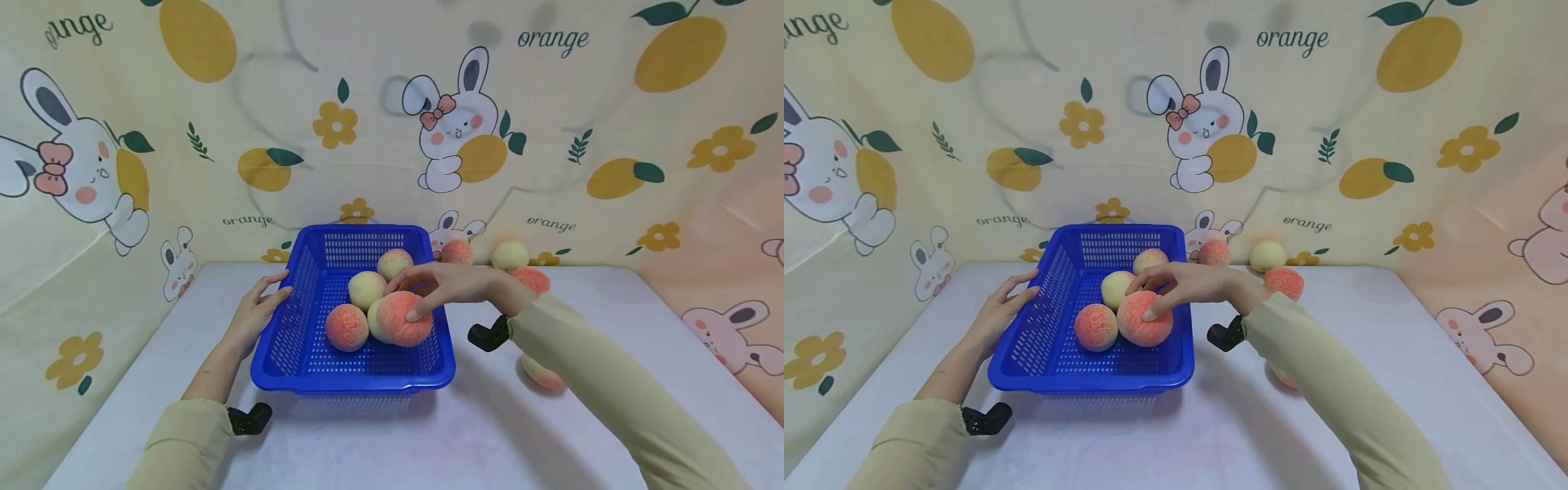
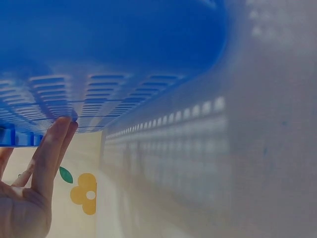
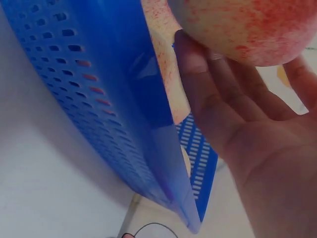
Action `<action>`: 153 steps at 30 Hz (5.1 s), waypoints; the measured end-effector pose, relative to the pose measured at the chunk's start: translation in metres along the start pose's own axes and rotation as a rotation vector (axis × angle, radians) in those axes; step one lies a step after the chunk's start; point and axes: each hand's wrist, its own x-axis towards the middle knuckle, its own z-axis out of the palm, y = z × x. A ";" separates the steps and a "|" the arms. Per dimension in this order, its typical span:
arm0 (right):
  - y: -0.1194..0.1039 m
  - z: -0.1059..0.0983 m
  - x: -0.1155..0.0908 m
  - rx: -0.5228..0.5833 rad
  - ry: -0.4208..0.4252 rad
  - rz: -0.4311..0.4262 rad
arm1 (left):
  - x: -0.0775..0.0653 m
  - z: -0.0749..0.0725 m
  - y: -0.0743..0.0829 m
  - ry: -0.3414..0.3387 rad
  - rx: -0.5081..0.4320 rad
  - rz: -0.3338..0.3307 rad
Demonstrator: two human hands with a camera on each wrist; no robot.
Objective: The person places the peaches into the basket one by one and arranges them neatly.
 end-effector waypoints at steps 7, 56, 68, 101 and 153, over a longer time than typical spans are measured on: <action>-0.008 0.007 0.012 -0.071 -0.121 0.074 | 0.000 0.000 0.000 0.008 -0.006 -0.007; 0.030 0.011 -0.024 0.151 0.387 -0.073 | -0.001 0.002 0.001 0.017 0.009 -0.014; 0.048 0.009 -0.048 0.153 0.492 -0.095 | -0.002 0.002 0.003 0.014 0.024 -0.016; 0.109 0.011 -0.138 0.072 0.569 0.107 | -0.002 0.002 0.001 0.015 0.033 -0.030; 0.155 0.031 -0.166 0.080 0.431 0.150 | -0.002 0.003 0.002 0.023 0.040 -0.034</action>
